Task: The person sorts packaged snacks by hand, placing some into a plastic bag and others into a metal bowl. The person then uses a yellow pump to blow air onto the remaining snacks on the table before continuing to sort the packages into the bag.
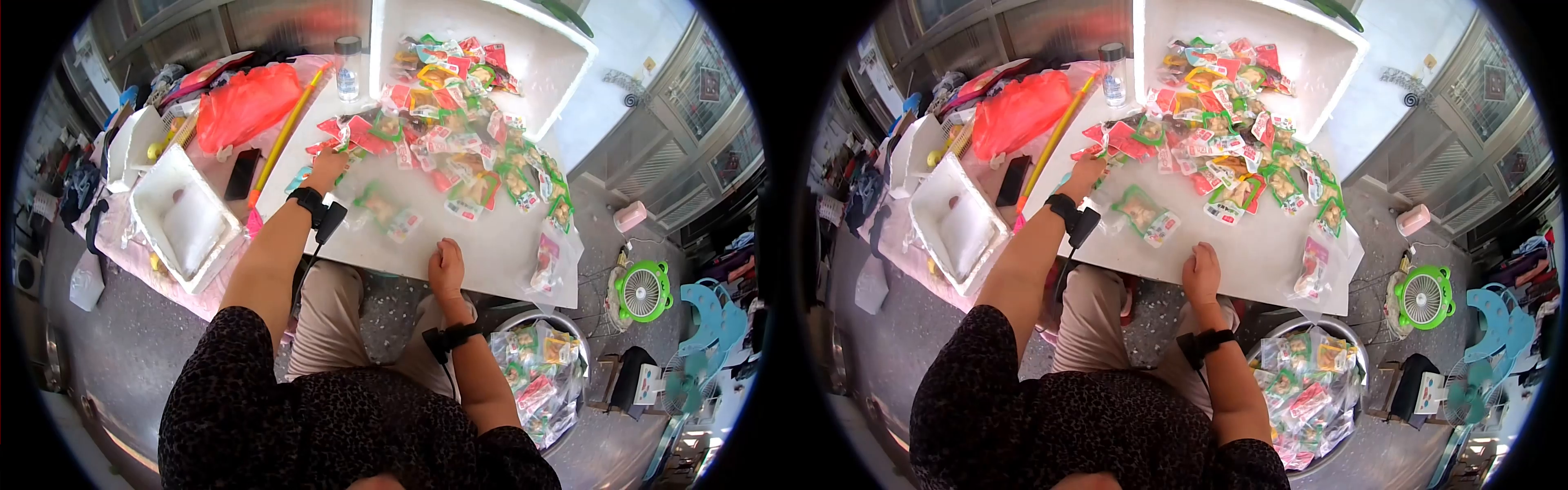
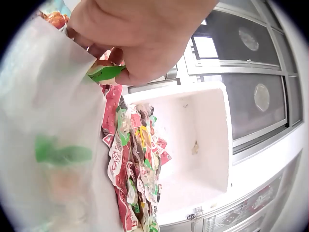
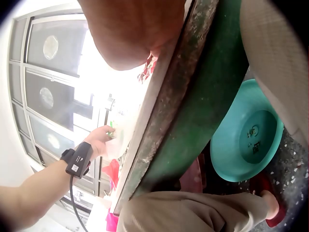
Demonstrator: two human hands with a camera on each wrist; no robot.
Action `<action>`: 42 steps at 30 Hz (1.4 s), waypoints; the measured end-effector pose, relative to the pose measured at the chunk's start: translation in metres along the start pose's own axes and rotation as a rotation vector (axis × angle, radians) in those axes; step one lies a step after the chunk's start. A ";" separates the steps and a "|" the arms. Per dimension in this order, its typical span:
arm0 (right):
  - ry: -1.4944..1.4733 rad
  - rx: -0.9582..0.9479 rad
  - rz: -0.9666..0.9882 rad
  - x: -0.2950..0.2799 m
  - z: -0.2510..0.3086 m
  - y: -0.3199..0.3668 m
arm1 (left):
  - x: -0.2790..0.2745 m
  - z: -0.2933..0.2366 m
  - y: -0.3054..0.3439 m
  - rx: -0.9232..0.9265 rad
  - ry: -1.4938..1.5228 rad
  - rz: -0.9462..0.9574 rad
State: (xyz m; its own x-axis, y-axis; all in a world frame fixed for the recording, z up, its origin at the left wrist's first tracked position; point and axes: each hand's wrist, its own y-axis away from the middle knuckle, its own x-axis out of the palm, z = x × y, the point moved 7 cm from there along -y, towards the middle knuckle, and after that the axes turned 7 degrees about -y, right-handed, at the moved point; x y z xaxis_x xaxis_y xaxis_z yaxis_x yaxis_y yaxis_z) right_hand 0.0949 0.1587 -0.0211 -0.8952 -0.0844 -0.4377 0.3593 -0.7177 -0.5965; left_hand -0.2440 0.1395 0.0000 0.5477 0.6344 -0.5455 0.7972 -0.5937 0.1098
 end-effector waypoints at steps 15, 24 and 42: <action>-1.509 1.058 0.150 -0.005 -0.008 0.003 | 0.029 -0.086 0.215 1.357 -0.368 -0.144; -1.477 0.992 -0.020 -0.025 -0.024 0.028 | 0.063 -0.076 0.250 1.128 -0.250 -0.004; -1.481 0.856 -0.245 -0.027 -0.027 0.022 | 0.110 -0.030 0.200 0.637 -0.120 0.195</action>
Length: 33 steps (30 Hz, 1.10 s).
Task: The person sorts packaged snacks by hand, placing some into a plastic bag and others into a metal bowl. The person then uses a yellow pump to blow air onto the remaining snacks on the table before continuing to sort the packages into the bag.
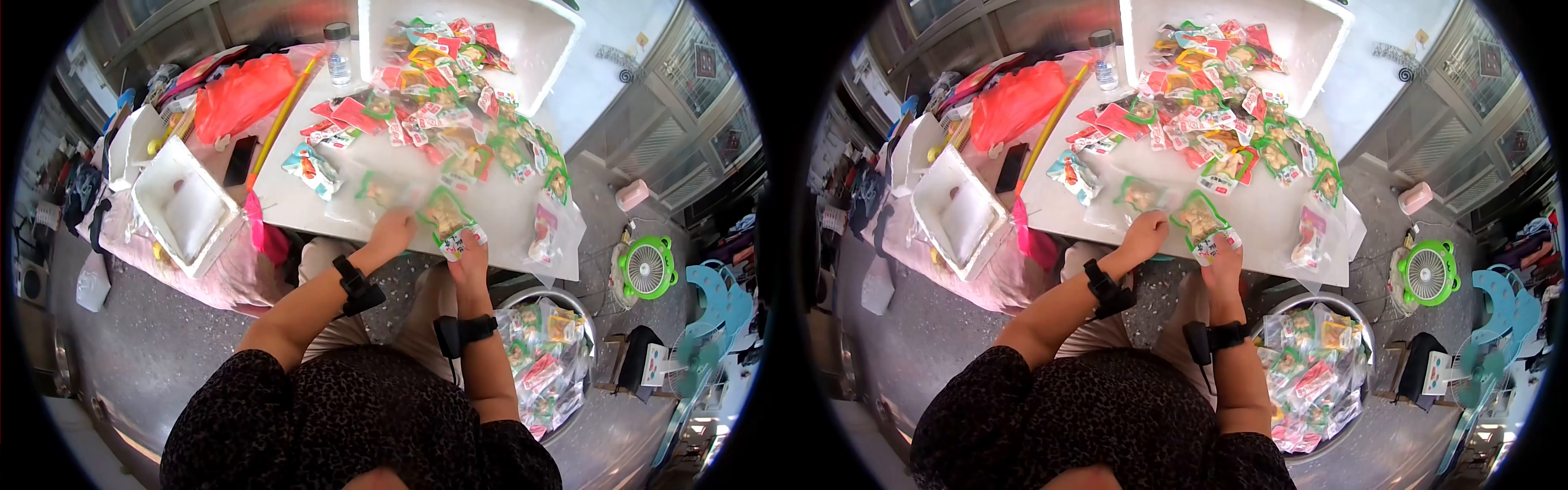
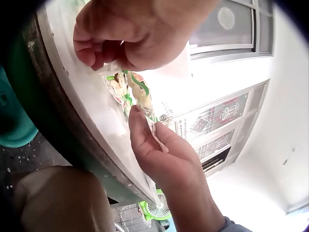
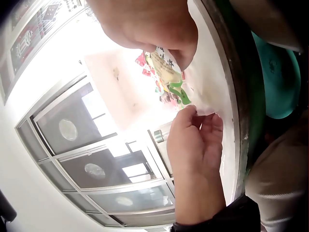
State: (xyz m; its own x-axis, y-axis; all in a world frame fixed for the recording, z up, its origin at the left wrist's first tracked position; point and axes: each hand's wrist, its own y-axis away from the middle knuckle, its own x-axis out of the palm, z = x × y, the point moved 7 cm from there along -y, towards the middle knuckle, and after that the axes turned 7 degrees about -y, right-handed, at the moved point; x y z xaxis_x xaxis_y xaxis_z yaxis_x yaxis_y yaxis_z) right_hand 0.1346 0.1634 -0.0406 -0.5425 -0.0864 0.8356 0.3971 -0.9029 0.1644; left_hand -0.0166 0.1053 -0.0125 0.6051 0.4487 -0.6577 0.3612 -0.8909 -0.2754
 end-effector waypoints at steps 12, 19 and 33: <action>0.093 0.183 0.037 -0.012 -0.024 -0.007 | -0.015 -0.041 0.014 0.126 -0.369 -0.087; 0.040 0.293 0.045 0.015 -0.052 -0.013 | -0.019 -0.060 0.023 0.234 -0.455 -0.115; 0.758 0.362 0.096 0.011 -0.049 -0.013 | -0.019 -0.043 0.048 0.190 -0.343 -0.095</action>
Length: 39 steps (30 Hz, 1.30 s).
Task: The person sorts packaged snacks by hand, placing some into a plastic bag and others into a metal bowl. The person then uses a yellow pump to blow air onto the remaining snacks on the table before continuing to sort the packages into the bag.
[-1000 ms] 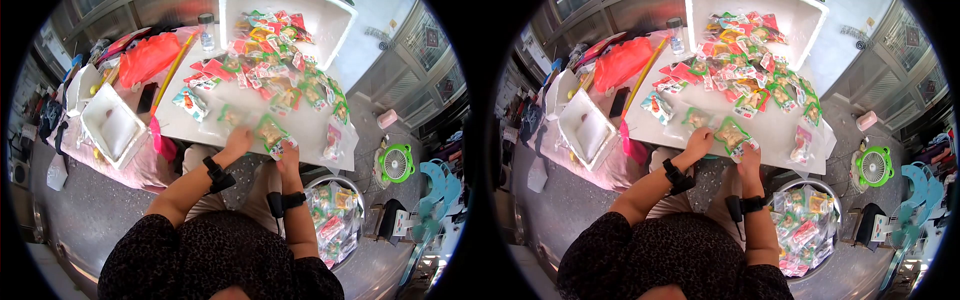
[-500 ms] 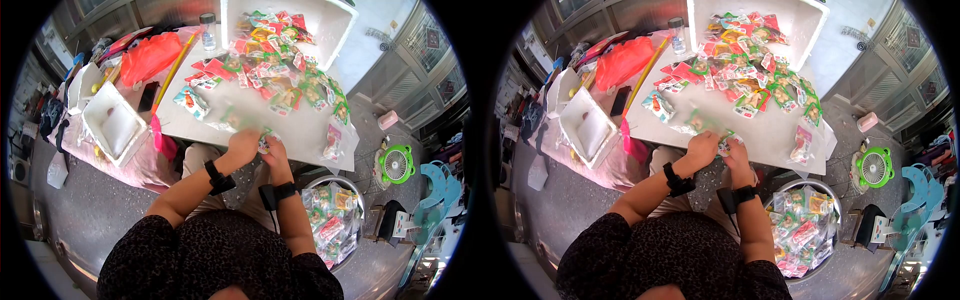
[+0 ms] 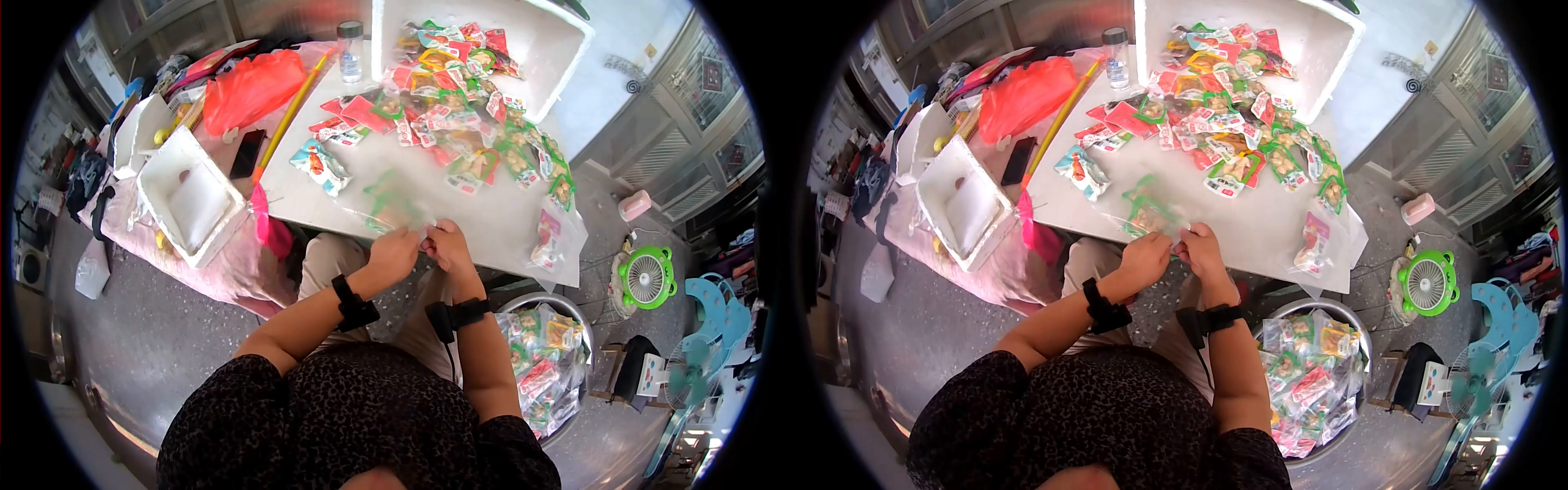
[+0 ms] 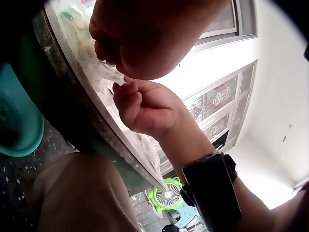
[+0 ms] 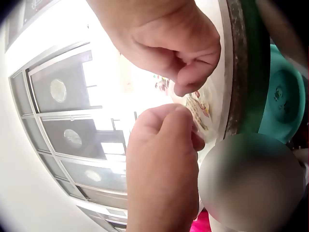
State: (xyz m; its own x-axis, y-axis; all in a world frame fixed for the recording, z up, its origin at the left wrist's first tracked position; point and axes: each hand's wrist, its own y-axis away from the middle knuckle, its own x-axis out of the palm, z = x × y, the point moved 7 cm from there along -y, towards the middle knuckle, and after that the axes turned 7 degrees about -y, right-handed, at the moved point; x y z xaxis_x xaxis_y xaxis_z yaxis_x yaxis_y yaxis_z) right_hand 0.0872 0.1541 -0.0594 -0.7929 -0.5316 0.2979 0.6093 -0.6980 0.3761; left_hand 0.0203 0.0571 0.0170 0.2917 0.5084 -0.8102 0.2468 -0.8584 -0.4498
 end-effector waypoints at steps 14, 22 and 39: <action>0.067 0.125 0.190 0.048 -0.005 -0.001 | 0.005 0.016 0.015 0.025 0.054 0.039; 0.945 -0.833 -0.291 0.002 0.059 0.012 | -0.022 0.005 0.029 0.203 -0.215 -0.065; 1.016 -1.131 -0.059 0.037 0.145 0.059 | -0.092 0.055 -0.058 -0.008 0.540 -0.073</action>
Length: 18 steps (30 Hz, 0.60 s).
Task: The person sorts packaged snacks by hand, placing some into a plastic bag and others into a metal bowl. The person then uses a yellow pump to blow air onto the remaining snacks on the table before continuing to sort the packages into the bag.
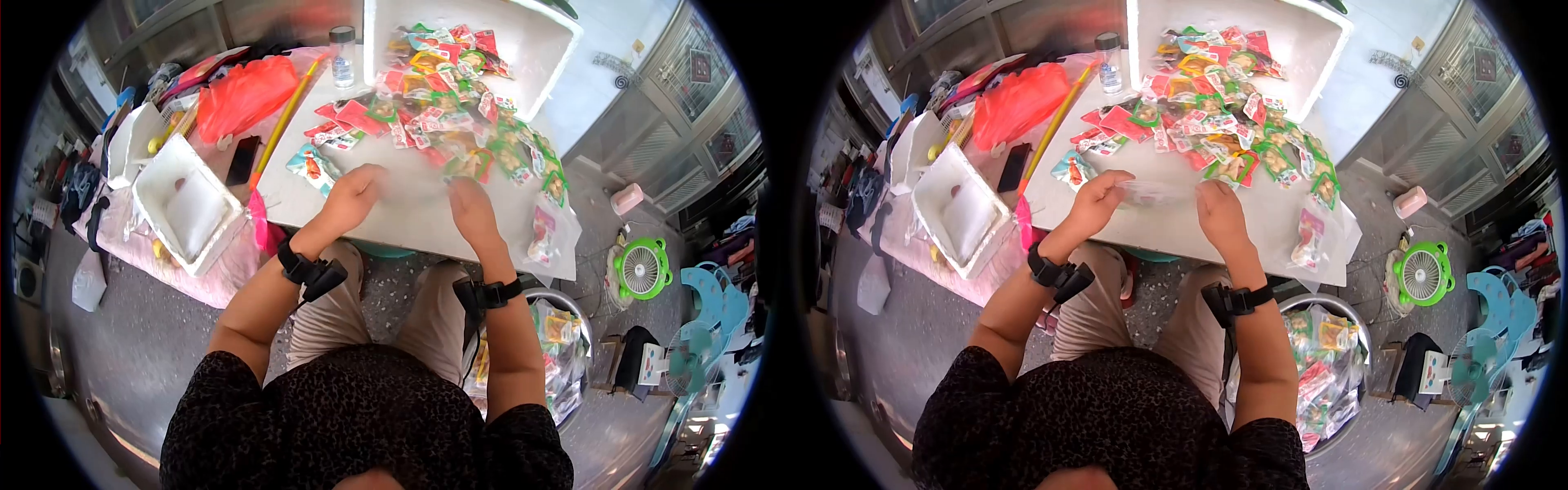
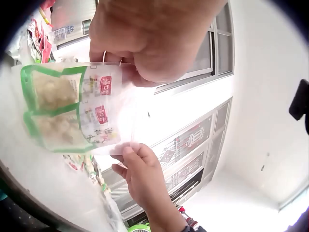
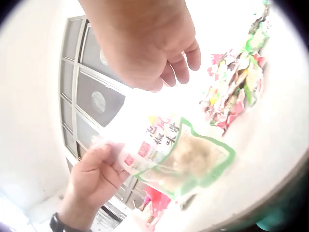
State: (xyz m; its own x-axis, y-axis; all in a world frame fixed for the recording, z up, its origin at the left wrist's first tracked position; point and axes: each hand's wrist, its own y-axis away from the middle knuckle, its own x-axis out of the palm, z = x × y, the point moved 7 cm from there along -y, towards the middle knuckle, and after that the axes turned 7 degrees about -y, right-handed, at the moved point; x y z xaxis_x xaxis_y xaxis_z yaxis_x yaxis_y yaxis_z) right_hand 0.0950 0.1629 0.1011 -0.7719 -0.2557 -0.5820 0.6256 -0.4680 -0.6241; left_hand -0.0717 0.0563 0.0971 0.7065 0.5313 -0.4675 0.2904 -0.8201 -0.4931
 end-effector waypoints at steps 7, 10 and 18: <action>-0.267 0.264 0.071 -0.063 0.031 0.001 | 0.014 -0.027 -0.007 -0.390 0.658 0.255; -0.388 0.387 0.176 -0.067 0.024 0.028 | 0.019 -0.049 0.010 -0.292 0.856 0.290; -0.426 0.397 0.027 -0.071 0.035 0.069 | 0.022 -0.075 0.029 -0.094 0.473 0.387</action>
State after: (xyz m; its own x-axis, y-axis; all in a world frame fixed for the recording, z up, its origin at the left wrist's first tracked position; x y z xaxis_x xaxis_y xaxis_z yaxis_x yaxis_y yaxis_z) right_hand 0.1885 0.1190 0.1179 -0.7850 -0.5513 -0.2826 0.6190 -0.7168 -0.3210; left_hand 0.0010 0.0279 0.1277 0.9754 0.0576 -0.2128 -0.0036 -0.9610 -0.2765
